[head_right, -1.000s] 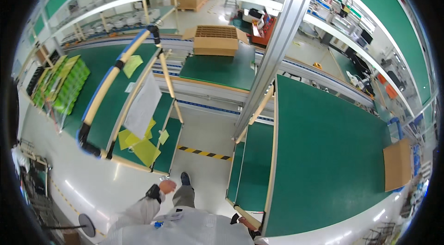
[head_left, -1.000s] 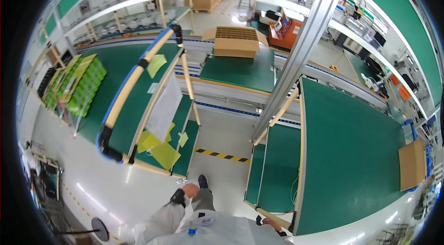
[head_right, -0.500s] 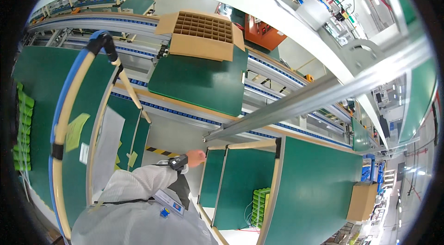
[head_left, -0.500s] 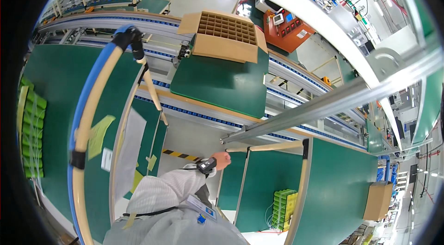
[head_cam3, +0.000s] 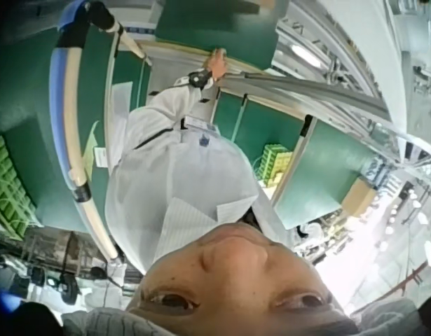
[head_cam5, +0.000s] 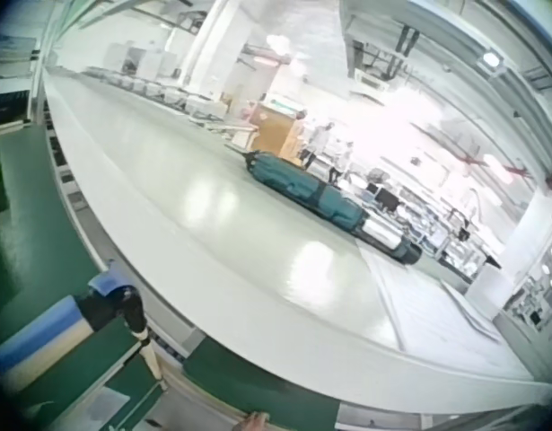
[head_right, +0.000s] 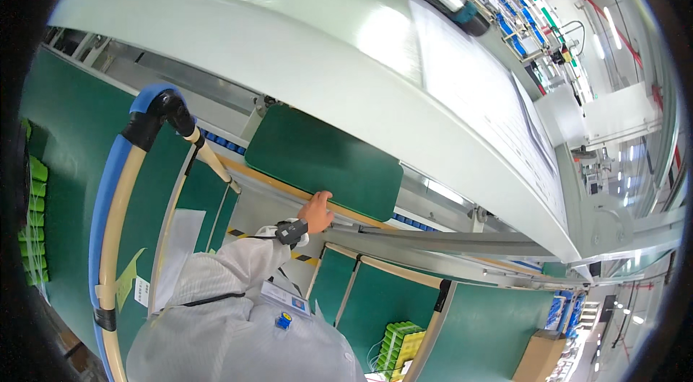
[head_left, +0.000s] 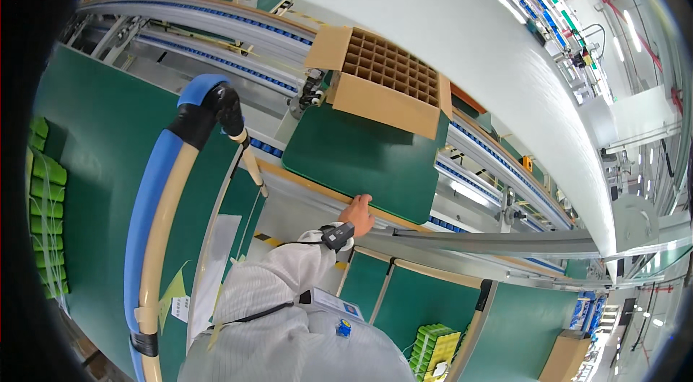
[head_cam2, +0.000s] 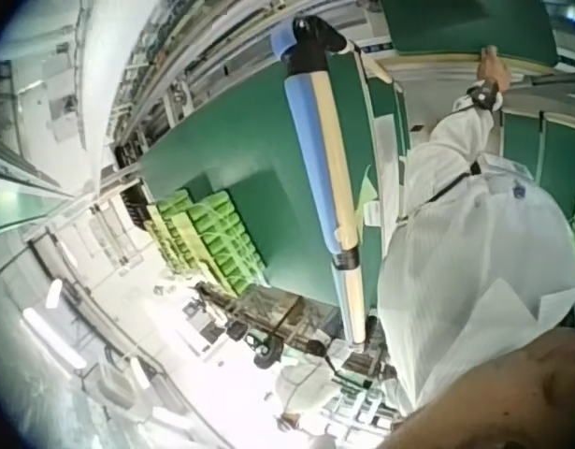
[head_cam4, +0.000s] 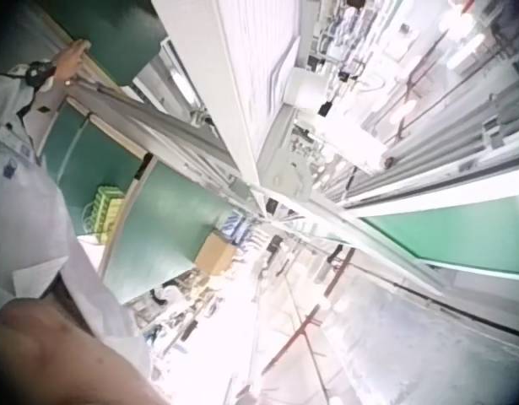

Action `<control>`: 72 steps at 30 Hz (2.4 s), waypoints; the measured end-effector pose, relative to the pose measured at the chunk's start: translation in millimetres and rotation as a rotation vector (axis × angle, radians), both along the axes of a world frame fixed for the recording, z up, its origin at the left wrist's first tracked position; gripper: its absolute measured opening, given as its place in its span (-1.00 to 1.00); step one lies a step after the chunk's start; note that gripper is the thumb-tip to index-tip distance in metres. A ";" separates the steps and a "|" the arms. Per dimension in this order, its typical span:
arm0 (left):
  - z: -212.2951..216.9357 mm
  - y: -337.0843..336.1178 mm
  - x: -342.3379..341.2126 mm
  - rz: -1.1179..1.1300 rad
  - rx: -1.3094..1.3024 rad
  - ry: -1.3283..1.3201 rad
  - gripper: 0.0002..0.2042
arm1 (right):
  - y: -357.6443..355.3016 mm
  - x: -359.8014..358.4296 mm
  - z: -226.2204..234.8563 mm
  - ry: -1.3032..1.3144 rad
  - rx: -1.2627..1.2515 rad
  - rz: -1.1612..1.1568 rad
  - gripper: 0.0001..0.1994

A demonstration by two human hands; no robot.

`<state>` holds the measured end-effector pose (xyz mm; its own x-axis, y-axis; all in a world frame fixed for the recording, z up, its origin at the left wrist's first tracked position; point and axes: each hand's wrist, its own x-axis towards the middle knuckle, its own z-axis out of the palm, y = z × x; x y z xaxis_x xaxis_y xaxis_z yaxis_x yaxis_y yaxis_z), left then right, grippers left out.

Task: The recorder is assembling and inspecting large green battery packs at a workbench in a manufacturing facility, including applying tape and checking connections.

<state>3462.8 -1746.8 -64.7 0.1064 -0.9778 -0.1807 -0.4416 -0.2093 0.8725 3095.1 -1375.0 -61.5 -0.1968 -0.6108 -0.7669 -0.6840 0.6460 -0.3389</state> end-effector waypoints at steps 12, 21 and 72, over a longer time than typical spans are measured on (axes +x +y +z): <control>-7.5 41.9 38.1 -0.134 0.174 0.036 -0.21 | 35.6 15.1 16.7 0.010 0.001 -0.004 -0.75; -32.2 136.7 -29.1 -0.156 0.215 -0.035 -0.33 | 157.2 -8.9 -8.9 -0.044 -0.054 -0.047 -0.74; -51.0 651.7 -131.3 -0.610 0.340 -0.692 -0.75 | 586.2 -210.0 -20.5 -0.411 -0.217 -0.416 -0.78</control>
